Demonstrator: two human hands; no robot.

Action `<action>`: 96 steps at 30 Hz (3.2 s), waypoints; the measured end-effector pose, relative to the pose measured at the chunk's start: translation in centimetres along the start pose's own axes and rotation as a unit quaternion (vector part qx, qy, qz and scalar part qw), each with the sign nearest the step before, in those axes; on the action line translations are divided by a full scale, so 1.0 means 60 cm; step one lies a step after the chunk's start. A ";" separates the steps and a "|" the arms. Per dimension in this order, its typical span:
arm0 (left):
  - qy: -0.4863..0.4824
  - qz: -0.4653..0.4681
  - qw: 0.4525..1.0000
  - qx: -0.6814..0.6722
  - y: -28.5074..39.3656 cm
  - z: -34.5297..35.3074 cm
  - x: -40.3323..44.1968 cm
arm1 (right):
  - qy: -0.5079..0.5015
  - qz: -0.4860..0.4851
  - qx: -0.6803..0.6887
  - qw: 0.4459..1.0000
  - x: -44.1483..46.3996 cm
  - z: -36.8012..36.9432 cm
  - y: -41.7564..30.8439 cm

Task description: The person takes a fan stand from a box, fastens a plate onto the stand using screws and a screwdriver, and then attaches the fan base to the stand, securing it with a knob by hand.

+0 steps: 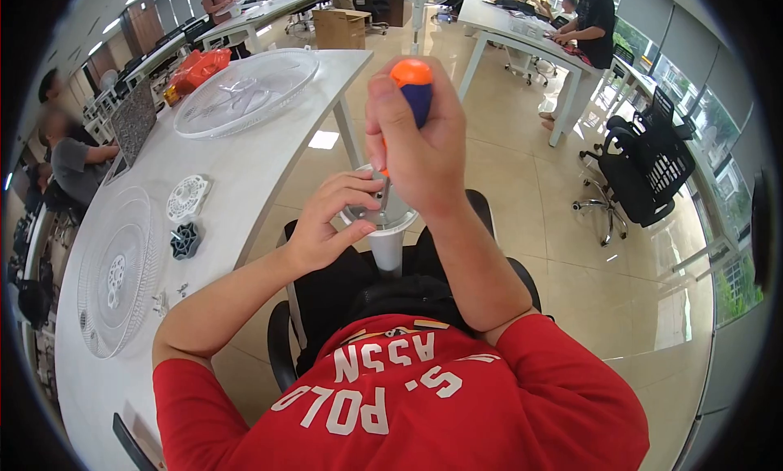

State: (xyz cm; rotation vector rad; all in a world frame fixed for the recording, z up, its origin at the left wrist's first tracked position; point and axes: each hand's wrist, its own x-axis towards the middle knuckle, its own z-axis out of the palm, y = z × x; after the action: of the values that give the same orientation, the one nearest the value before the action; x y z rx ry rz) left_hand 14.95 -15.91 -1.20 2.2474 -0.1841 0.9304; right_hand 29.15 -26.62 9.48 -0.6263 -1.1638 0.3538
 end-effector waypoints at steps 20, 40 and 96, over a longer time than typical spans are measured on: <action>0.048 -0.041 0.997 -0.046 -0.003 0.025 -0.009 | 0.053 -0.034 0.017 0.998 0.016 -0.017 -0.031; -0.053 -0.122 0.991 0.007 0.074 -0.012 0.040 | -0.201 -0.011 -0.390 0.898 0.023 -0.123 -0.036; -0.014 -0.128 0.988 0.089 0.061 -0.036 0.049 | -0.231 0.351 -0.175 0.890 -0.053 -0.146 0.063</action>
State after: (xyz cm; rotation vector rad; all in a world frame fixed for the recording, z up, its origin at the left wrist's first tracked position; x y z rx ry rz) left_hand 14.54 -16.93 3.87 2.3790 0.1787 0.8038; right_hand 36.33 -27.83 2.55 -1.3400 -1.4399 0.9621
